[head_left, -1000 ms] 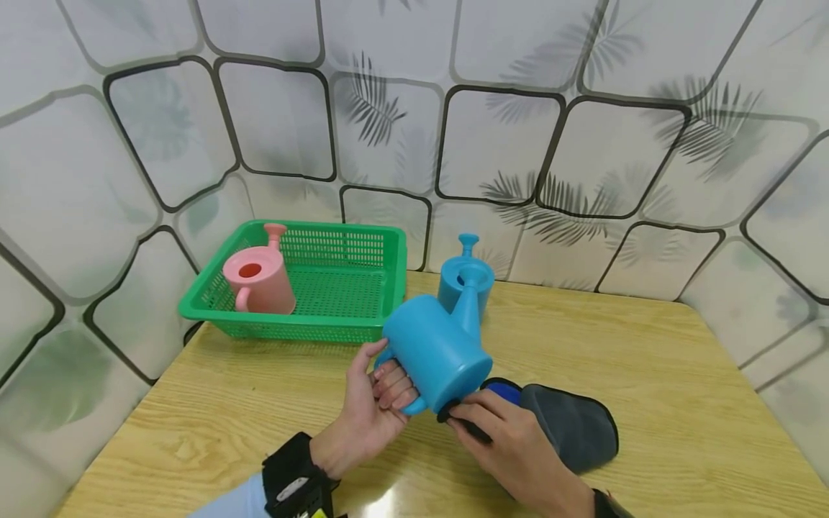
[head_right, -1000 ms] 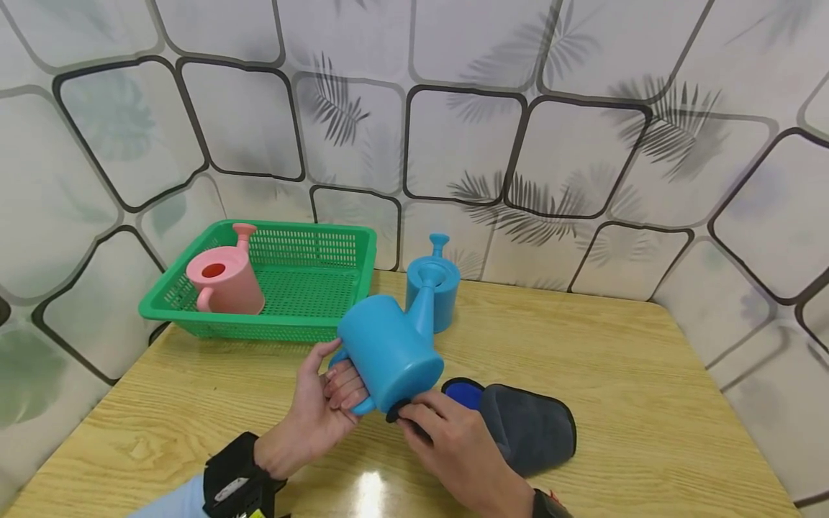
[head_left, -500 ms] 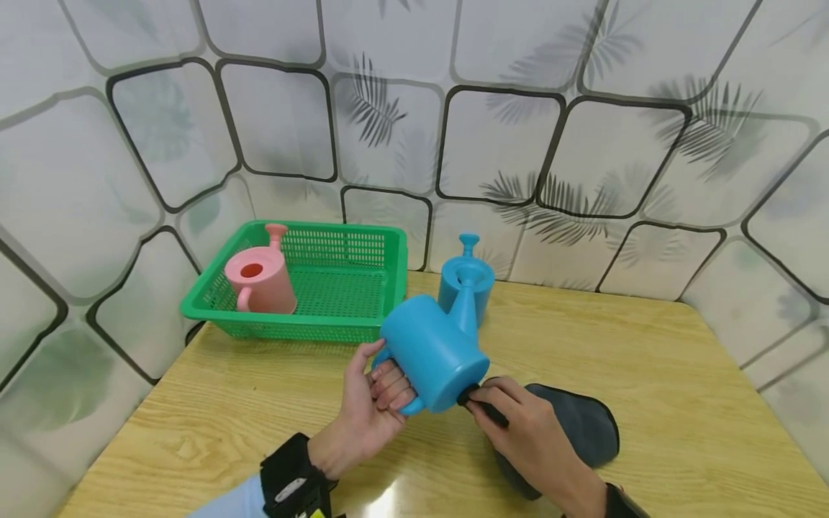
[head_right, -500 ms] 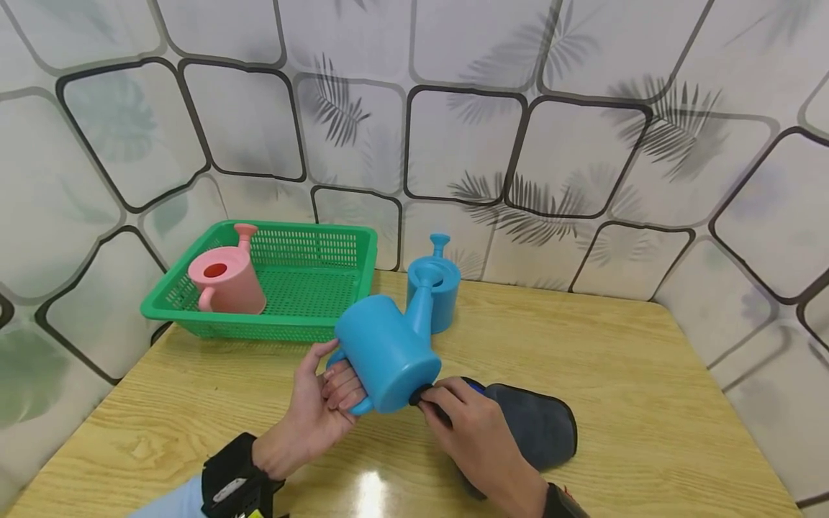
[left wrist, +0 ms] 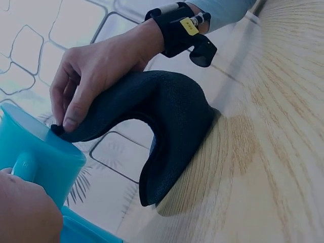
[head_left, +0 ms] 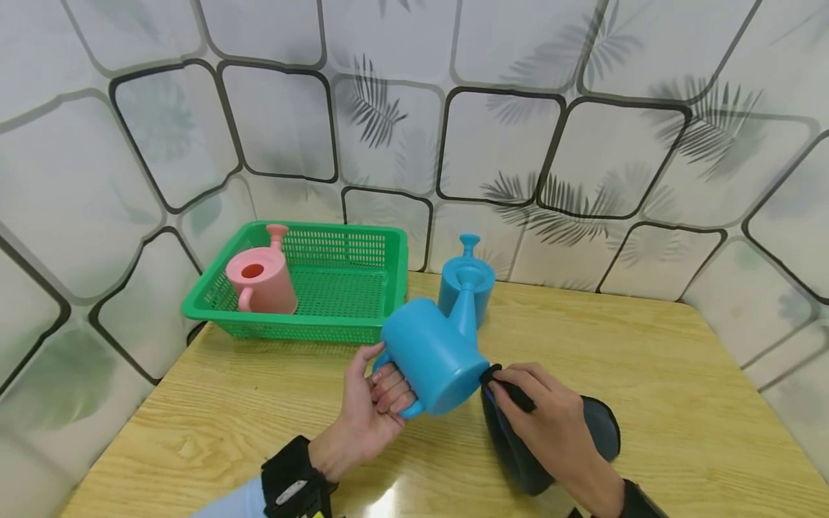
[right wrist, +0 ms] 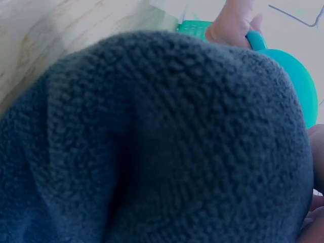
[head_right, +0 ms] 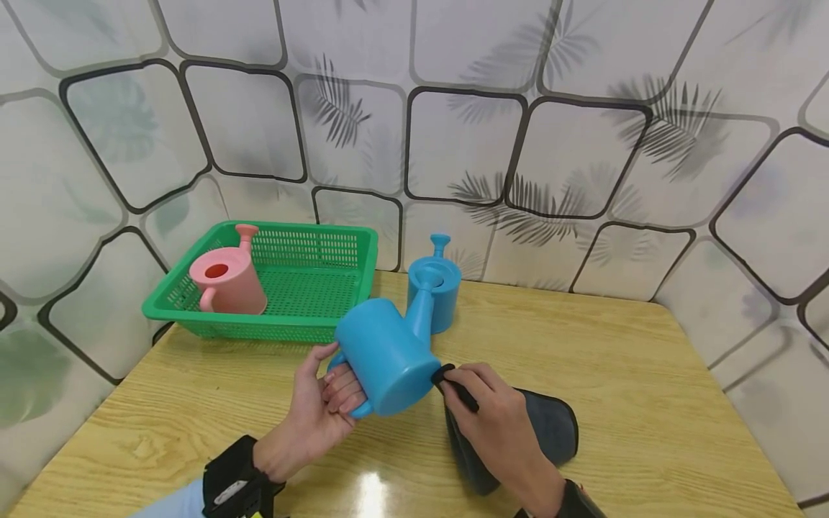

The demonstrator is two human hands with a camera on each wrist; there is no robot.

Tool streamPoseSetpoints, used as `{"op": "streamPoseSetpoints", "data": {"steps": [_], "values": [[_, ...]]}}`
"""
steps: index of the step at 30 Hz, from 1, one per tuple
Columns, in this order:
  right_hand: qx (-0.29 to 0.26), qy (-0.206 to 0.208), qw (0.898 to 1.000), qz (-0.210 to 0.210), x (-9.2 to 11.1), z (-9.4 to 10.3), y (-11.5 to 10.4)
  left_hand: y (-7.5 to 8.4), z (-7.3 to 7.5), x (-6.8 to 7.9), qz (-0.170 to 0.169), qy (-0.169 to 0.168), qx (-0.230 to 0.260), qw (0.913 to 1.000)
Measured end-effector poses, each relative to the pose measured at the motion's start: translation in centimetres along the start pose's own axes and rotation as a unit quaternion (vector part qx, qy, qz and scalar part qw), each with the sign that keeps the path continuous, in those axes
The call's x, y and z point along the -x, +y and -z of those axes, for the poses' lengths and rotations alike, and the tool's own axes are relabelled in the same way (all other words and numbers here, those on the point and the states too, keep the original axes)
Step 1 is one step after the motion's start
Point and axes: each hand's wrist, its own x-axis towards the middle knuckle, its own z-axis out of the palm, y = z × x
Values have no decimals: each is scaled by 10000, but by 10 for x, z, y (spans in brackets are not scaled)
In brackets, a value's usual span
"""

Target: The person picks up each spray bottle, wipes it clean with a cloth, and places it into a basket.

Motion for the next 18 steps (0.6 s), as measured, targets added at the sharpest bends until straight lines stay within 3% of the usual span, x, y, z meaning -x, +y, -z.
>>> {"op": "streamPoseSetpoints", "data": {"steps": [9, 18], "values": [[128, 125, 9998, -50, -1, 3, 4, -1, 1, -1, 83, -52, 41, 9999], [88, 193, 9998, 24, -2, 4, 1, -2, 2, -2, 19, 164, -112, 9998]]}}
